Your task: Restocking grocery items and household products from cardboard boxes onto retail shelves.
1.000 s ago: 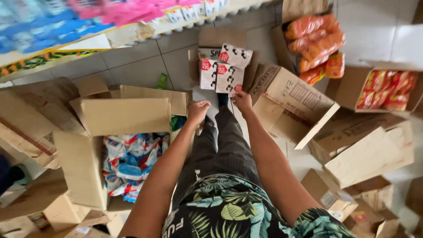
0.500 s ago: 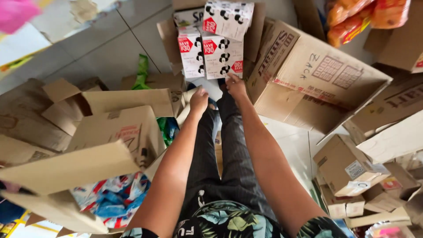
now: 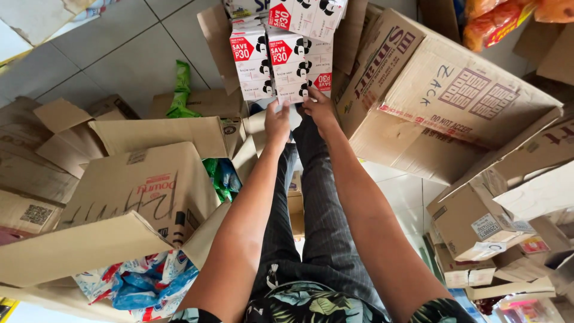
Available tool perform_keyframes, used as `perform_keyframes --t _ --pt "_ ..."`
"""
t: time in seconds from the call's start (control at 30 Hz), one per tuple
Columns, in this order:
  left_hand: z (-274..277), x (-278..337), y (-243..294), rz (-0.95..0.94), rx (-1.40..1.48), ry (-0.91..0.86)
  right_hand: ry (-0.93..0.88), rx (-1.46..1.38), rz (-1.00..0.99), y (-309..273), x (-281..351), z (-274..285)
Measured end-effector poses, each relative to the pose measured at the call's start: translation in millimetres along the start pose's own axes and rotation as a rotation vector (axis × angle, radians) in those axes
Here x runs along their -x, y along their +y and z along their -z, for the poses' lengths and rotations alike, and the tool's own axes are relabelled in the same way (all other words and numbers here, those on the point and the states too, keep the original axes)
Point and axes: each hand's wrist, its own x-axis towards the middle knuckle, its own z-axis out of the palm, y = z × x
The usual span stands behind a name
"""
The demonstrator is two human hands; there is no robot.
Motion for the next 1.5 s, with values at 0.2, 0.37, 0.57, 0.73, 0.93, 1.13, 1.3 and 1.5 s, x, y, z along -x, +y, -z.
perform_keyframes --t 0.2,0.37,0.57,0.73,0.93,1.13,1.3,1.5 --pt "21 18 5 -0.003 0.125 0.08 -0.171 -0.343 0.039 -34 56 7" --pt "47 44 21 0.093 0.496 -0.091 -0.264 -0.42 0.062 -57 111 3" --pt "96 107 76 -0.122 0.665 -0.175 -0.378 -0.472 0.158 -115 224 -17" --pt "148 204 157 -0.256 0.62 -0.166 -0.468 -0.455 0.274 -173 345 -38" --pt "218 327 237 -0.458 0.585 -0.109 -0.592 -0.359 0.474 -227 477 -66" --pt "284 408 275 -0.752 0.637 -0.046 -0.726 -0.182 0.666 -270 605 -107" --pt "369 496 330 -0.9 0.72 0.034 -0.834 -0.051 0.822 -315 711 -170" --pt "483 563 399 -1.215 0.645 0.375 -0.967 0.0 1.119 -366 811 -263"
